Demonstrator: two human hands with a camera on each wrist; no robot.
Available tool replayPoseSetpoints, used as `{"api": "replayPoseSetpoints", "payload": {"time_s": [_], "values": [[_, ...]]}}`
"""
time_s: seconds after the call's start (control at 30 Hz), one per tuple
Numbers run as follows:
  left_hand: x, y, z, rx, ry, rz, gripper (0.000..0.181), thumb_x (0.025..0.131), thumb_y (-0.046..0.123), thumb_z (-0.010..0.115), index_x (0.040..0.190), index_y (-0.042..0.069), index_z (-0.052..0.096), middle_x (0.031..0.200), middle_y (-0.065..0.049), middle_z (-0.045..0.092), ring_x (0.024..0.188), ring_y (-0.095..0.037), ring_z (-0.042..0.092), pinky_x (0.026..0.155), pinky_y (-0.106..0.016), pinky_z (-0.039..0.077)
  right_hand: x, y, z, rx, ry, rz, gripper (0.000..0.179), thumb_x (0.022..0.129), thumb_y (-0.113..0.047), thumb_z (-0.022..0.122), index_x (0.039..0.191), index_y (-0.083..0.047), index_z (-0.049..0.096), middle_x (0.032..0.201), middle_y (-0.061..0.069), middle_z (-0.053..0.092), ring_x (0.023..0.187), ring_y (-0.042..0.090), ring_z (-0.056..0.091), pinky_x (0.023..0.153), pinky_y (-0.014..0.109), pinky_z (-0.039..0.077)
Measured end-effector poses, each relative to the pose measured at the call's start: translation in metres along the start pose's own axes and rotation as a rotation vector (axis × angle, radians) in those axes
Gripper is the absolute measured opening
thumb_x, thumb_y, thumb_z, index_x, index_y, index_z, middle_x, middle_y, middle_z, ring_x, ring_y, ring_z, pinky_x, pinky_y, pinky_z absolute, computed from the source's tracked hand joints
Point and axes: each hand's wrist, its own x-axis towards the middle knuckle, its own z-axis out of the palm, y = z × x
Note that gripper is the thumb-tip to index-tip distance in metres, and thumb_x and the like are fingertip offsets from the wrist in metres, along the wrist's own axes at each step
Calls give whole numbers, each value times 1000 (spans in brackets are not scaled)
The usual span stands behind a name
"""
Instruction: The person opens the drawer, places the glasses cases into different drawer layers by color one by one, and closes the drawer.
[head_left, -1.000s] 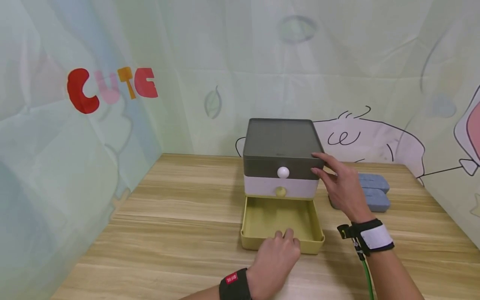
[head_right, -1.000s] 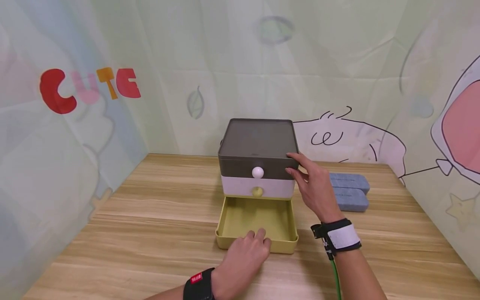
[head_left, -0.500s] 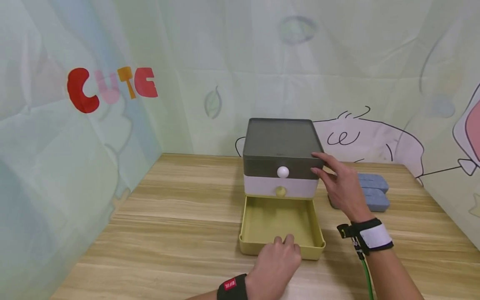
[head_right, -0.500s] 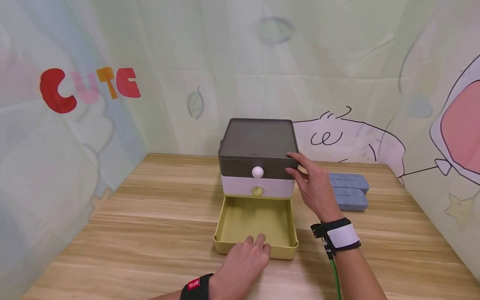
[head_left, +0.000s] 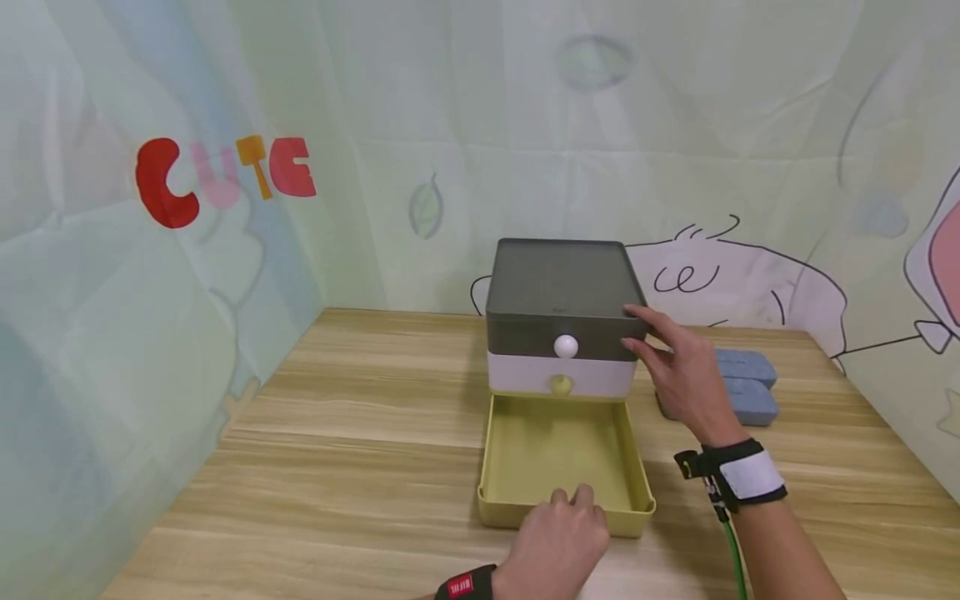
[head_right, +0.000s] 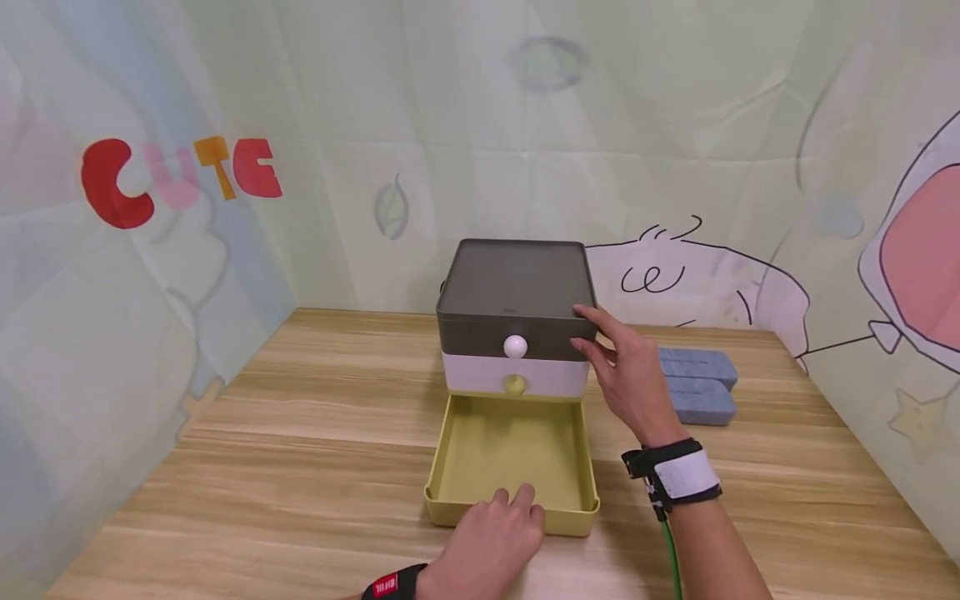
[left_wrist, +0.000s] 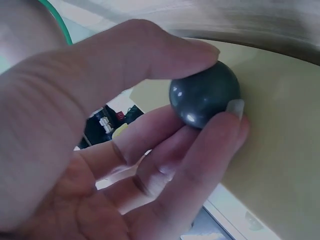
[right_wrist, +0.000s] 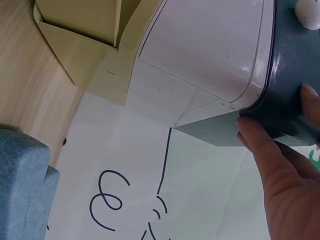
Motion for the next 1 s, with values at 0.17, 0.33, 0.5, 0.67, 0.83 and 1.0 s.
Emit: {"api": "replayPoseSetpoints", "payload": {"time_s": [0.17, 0.33, 0.5, 0.67, 0.83, 1.0], "values": [[-1, 1, 2, 26, 29, -5, 27, 76, 10, 61, 54, 20, 51, 63, 8, 42, 48, -2, 35, 34, -17, 27, 0, 3, -1, 51, -18, 21, 62, 95, -4, 69, 152, -15, 48, 142, 21, 60, 125, 42, 63, 89, 41, 56], [-1, 0, 0, 9, 12, -8, 28, 74, 12, 69, 54, 20, 51, 62, 8, 41, 49, -2, 35, 34, -17, 25, -1, 5, -8, 71, -16, 97, 65, 98, -13, 67, 157, -20, 39, 144, 25, 58, 128, 42, 61, 91, 45, 54], [-1, 0, -2, -12, 2, -10, 29, 73, 13, 72, 54, 20, 51, 62, 8, 41, 49, -2, 35, 34, -17, 25, -3, 9, -17, 21, 20, 115, 47, 103, -20, 61, 148, -13, 51, 137, 23, 64, 123, 40, 65, 92, 46, 55], [-1, 1, -2, -17, -1, -11, 29, 73, 12, 73, 54, 19, 52, 62, 8, 41, 49, -2, 34, 34, -16, 25, -8, 19, -31, -56, 8, 161, 39, 105, -28, 57, 137, -6, 60, 133, 19, 67, 118, 40, 66, 92, 56, 53], [-1, 1, -3, -6, -2, -12, 33, 75, 13, 74, 53, 20, 49, 62, 8, 40, 49, -2, 31, 35, -16, 25, -13, 42, -46, -111, -130, 200, 45, 103, -34, 59, 136, -2, 60, 136, 25, 63, 124, 46, 60, 95, 64, 50], [-1, 0, -2, -19, -8, -8, 38, 75, 12, 74, 51, 20, 45, 61, 8, 38, 48, -2, 29, 35, -15, 22, -27, 76, -55, -197, -289, 206, 55, 101, -35, 64, 139, 3, 55, 139, 31, 56, 129, 51, 49, 99, 69, 42]]}}
